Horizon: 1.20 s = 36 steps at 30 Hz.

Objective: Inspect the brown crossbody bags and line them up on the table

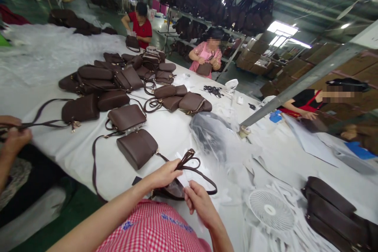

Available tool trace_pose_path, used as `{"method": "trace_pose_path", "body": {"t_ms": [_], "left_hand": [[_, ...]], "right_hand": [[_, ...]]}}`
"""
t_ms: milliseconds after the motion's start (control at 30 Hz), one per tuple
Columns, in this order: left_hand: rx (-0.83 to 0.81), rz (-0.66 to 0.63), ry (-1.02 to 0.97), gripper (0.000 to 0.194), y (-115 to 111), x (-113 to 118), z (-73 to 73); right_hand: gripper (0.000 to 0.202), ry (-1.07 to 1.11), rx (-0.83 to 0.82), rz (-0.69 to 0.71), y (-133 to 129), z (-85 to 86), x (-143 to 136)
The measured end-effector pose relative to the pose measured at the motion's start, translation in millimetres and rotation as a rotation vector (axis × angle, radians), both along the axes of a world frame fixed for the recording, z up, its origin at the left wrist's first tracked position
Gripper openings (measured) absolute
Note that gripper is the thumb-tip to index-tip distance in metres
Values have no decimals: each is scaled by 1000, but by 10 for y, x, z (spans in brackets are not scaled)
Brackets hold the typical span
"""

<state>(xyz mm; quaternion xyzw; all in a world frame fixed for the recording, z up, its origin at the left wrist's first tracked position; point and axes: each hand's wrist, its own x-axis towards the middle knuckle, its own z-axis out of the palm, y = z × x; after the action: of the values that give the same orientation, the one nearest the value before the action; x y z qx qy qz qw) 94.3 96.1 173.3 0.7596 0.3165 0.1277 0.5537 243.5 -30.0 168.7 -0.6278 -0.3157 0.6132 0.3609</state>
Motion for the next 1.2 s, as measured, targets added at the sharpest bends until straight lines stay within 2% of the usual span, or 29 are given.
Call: {"method": "trace_pose_path", "body": {"t_ms": [67,133,233,300,367,500,700,833,967,1033,1100,1200], "left_hand": [[106,78,96,15,-9,-4,20],[164,93,153,14,-29,-13,49],[131,-58,185,14,-61,-36,67],[74,-155,158,15,-62,-53,45],[7,-201,87,16,-42,-67,5],[-98,-238,-2,19,6,-56,-60],[-134,-151,16,9,-48,43,-39],[-163,-83,-4,28,-119,83,-32],[-529,26,-222,57,-208,147,-122],[-641,98,-309,62,-242,187,-183],[-651,147,-348,59,-254,220,-232],[-568,172,-349,42,-217,240,-272]], "right_hand": [[43,-22,-64,-73,56,-95,-17],[42,-39,-112,-165,135,-189,-28],[34,-67,-16,-287,245,-282,-80],[28,-59,50,-308,277,-294,-134],[23,-5,93,-289,269,-271,-186],[29,138,205,-302,222,-197,-256],[38,158,234,-591,318,-170,-323],[36,338,163,-789,385,-236,-362],[31,627,106,-805,407,-336,-361],[32,689,99,-810,428,-368,-352],[34,718,111,-829,459,-383,-349],[40,705,141,-844,481,-394,-366]]}}
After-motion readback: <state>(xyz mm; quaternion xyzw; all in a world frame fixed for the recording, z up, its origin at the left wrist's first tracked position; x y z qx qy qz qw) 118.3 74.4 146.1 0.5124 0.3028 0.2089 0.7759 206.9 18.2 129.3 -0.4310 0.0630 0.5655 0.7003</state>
